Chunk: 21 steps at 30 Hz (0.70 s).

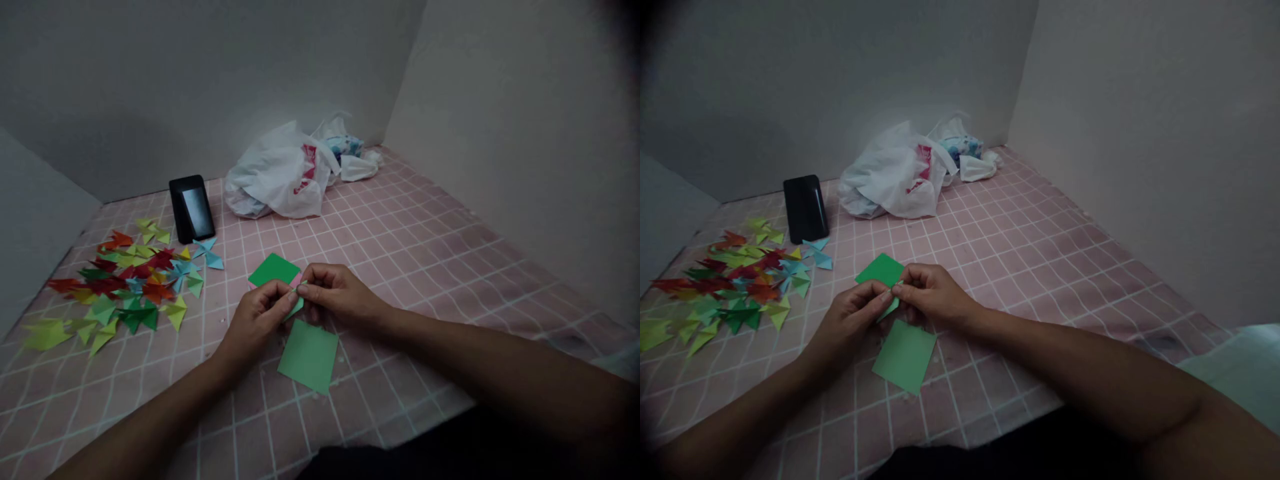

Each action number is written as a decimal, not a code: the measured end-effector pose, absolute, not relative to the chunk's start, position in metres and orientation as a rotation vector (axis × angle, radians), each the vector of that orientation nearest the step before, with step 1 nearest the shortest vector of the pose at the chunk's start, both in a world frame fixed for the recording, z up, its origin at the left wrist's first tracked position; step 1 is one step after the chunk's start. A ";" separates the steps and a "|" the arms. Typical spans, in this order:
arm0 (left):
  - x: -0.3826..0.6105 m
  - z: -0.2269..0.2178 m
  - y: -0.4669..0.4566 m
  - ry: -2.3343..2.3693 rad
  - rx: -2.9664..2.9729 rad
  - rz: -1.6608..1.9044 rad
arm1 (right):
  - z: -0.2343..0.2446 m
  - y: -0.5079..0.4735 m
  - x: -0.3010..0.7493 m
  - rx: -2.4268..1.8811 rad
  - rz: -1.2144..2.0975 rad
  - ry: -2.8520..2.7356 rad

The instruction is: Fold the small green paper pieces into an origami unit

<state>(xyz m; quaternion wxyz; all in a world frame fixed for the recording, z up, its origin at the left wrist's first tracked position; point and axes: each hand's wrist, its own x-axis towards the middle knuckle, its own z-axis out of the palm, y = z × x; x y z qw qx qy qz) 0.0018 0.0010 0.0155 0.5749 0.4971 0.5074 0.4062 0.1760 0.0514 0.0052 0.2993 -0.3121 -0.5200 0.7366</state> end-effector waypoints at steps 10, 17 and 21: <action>0.000 0.010 0.000 1.123 1.137 0.922 | 0.011 0.046 0.178 -0.899 1.922 -1.376; 0.001 0.007 0.004 1.227 1.107 1.004 | 0.010 0.062 0.181 -0.918 1.697 -1.363; 0.003 0.005 0.005 1.247 1.084 1.023 | 0.023 0.062 0.183 -0.816 1.562 -1.362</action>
